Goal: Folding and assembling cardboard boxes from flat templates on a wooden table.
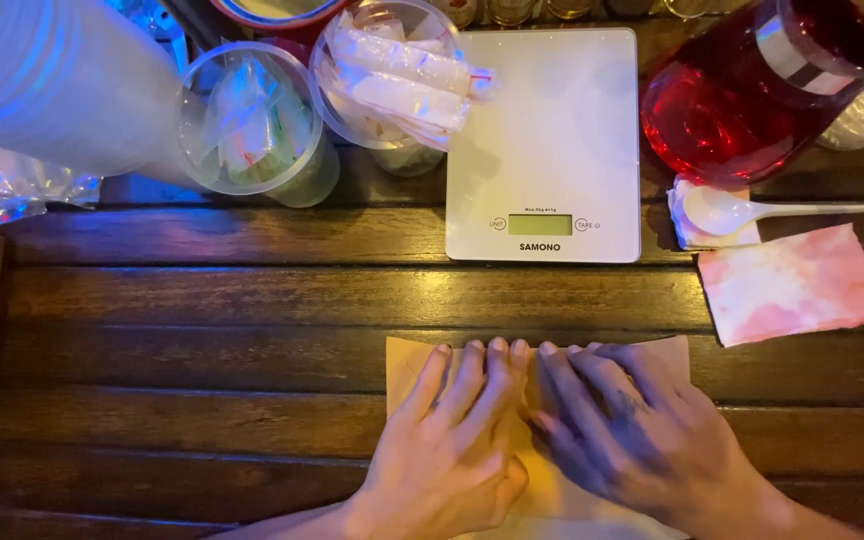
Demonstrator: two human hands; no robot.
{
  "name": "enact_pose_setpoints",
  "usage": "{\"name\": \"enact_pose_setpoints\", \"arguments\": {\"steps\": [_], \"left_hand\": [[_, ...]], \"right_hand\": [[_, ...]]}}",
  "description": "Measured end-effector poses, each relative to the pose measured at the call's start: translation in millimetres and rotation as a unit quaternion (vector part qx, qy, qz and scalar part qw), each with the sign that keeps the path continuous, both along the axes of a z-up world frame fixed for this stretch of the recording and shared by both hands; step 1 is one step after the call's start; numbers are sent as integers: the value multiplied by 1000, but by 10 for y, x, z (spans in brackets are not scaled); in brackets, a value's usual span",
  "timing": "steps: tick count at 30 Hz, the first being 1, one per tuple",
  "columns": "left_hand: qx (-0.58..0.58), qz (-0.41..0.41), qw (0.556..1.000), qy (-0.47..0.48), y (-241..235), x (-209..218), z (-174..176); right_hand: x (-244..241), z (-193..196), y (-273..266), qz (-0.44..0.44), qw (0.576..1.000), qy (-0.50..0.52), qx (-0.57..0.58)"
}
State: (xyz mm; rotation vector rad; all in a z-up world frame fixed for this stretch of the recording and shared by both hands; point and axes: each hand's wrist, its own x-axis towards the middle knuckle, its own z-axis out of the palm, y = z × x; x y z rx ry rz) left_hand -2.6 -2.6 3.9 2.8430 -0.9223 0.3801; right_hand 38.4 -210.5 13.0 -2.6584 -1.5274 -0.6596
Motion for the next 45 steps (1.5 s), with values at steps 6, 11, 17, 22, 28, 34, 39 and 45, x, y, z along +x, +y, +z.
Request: {"name": "enact_pose_setpoints", "arguments": {"steps": [6, 11, 17, 22, 28, 34, 39, 45], "left_hand": [[60, 22, 997, -53, -9, -50, -64], [69, 38, 996, -47, -37, -86, -28], [83, 61, 993, -57, -46, -137, -62], [73, 89, 992, -53, -24, -104, -42], [-102, -105, 985, 93, 116, -109, -214], [-78, -80, 993, 28, 56, -32, -141], [-20, -48, 998, -24, 46, -97, -242], [25, 45, 998, -29, -59, -113, -126]], "right_hand": [[3, 79, 42, -23, 999, -21, 12], [-17, 94, 52, -22, 999, -37, 15], [-37, 53, 12, -46, 998, -39, 13], [58, 87, 1, 4, 998, -15, 59], [-8, -252, -265, 99, 972, 144, 159], [30, -223, -236, 131, 926, 305, 181], [44, -212, -188, 111, 978, 156, 85], [9, -110, -82, 42, 990, 100, 85]]}}
